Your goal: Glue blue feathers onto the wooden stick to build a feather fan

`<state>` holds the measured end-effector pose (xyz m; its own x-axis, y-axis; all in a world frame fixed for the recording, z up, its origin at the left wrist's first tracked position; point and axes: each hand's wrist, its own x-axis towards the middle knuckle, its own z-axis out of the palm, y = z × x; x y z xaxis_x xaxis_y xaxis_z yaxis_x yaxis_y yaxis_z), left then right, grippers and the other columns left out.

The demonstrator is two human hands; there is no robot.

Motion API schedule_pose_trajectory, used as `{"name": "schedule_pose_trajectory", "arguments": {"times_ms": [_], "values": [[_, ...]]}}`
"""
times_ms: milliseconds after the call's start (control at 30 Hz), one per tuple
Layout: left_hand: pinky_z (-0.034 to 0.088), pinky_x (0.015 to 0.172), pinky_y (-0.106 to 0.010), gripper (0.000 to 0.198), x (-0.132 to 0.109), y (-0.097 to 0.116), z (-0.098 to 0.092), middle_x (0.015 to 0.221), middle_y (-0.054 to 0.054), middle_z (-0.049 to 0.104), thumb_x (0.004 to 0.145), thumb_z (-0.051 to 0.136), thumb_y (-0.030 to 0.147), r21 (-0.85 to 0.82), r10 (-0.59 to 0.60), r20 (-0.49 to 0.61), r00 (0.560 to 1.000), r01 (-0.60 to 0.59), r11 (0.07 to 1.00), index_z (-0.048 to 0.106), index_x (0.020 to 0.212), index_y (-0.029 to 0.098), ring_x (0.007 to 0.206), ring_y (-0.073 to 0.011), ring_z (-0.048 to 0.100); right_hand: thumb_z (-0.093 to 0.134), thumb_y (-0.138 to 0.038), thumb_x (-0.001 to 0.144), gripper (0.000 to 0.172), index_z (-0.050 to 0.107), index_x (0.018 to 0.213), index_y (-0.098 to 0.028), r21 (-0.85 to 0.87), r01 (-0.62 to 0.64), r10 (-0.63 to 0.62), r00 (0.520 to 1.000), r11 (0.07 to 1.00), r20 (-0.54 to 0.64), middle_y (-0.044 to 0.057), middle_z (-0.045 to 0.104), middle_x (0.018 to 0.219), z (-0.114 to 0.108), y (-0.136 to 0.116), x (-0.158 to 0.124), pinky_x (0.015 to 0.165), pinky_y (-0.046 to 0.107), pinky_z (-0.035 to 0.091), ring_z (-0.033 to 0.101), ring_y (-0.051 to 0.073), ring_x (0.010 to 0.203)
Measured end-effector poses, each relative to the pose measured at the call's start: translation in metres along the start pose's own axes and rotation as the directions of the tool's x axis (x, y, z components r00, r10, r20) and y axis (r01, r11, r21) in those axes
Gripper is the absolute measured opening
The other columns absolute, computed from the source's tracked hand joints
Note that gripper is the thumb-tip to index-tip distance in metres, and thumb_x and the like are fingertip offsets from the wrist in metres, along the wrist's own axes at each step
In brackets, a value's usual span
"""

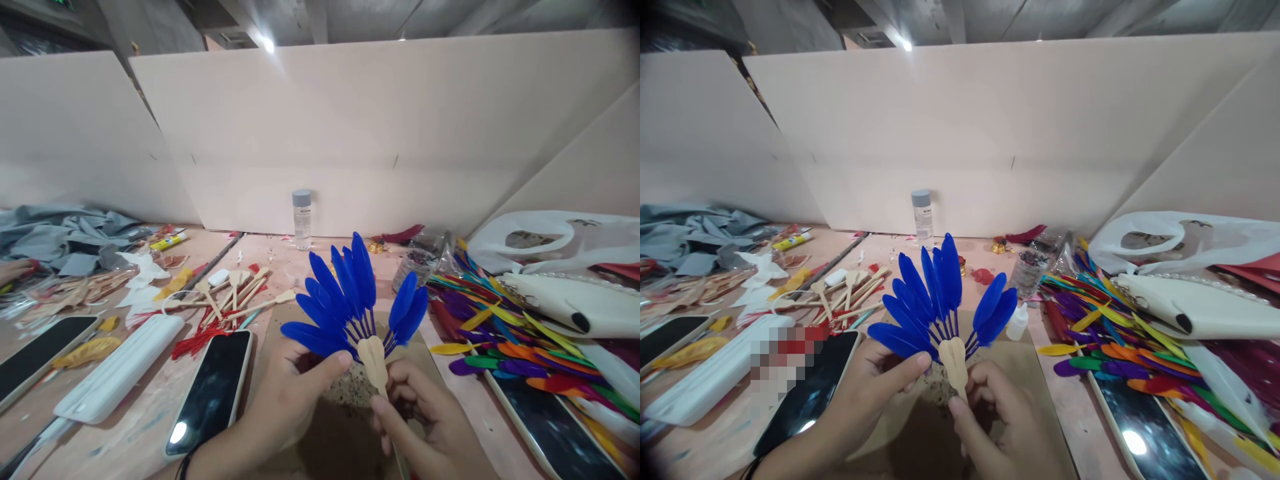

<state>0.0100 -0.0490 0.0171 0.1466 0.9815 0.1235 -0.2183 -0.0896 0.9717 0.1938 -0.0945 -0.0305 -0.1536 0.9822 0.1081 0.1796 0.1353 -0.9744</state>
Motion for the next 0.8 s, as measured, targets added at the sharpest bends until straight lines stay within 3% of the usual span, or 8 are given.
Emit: {"name": "schedule_pose_trajectory", "arguments": {"times_ms": [233, 433, 533, 700, 800], "values": [[0.055, 0.072, -0.027, 0.005, -0.001, -0.001, -0.002, 0.071, 0.002, 0.074, 0.081, 0.083, 0.023, 0.0, 0.027, 0.083, 0.996, -0.028, 1.0, 0.078, 0.077, 0.022, 0.066, -0.0152, 0.064, 0.055, -0.062, 0.1, 0.041, 0.058, 0.086, -0.023, 0.008, -0.018, 0.018, 1.0, 1.0, 0.016, -0.001, 0.066, 0.066, 0.001, 0.0, 0.0, 0.056, 0.026, 0.053, 0.066, 0.016, 0.056], [0.055, 0.075, -0.028, 0.011, -0.002, -0.007, -0.007, 0.077, 0.0, 0.075, 0.083, 0.081, 0.029, 0.109, -0.009, 0.066, 0.998, 0.001, 0.994, 0.075, 0.08, 0.02, 0.073, -0.0171, 0.065, 0.054, -0.063, 0.101, 0.042, 0.06, 0.092, -0.023, 0.058, -0.023, 0.021, 0.999, 0.998, 0.045, 0.001, 0.067, 0.071, -0.002, 0.005, 0.0, 0.055, 0.025, 0.052, 0.066, 0.015, 0.058], [0.056, 0.081, -0.031, 0.013, -0.003, -0.011, -0.008, 0.087, -0.003, 0.078, 0.086, 0.079, 0.032, 0.14, -0.039, 0.112, 0.993, 0.023, 0.99, 0.078, 0.086, 0.019, 0.084, -0.0205, 0.069, 0.049, -0.065, 0.102, 0.047, 0.061, 0.091, -0.022, 0.105, -0.064, 0.055, 0.995, 0.992, 0.088, 0.002, 0.068, 0.074, -0.004, 0.005, -0.001, 0.053, 0.023, 0.049, 0.065, 0.014, 0.059], [0.057, 0.082, -0.032, 0.016, -0.004, -0.016, -0.008, 0.092, -0.006, 0.079, 0.092, 0.074, 0.034, 0.217, 0.004, 0.212, 0.977, -0.051, 0.975, 0.08, 0.092, 0.02, 0.089, -0.0235, 0.07, 0.052, -0.073, 0.097, 0.057, 0.06, 0.078, -0.02, 0.139, -0.153, 0.149, 0.988, 0.978, 0.036, 0.001, 0.067, 0.071, -0.002, 0.003, -0.001, 0.056, 0.024, 0.049, 0.065, 0.012, 0.059], [0.058, 0.077, -0.031, 0.013, -0.003, -0.015, -0.009, 0.091, -0.005, 0.079, 0.091, 0.074, 0.03, 0.265, 0.049, 0.219, 0.975, -0.107, 0.958, 0.08, 0.09, 0.019, 0.086, -0.0224, 0.07, 0.053, -0.073, 0.097, 0.056, 0.058, 0.076, -0.021, 0.167, -0.153, 0.143, 0.987, 0.974, 0.073, 0.0, 0.066, 0.068, 0.0, 0.006, 0.001, 0.052, 0.023, 0.046, 0.063, 0.012, 0.054]]}}
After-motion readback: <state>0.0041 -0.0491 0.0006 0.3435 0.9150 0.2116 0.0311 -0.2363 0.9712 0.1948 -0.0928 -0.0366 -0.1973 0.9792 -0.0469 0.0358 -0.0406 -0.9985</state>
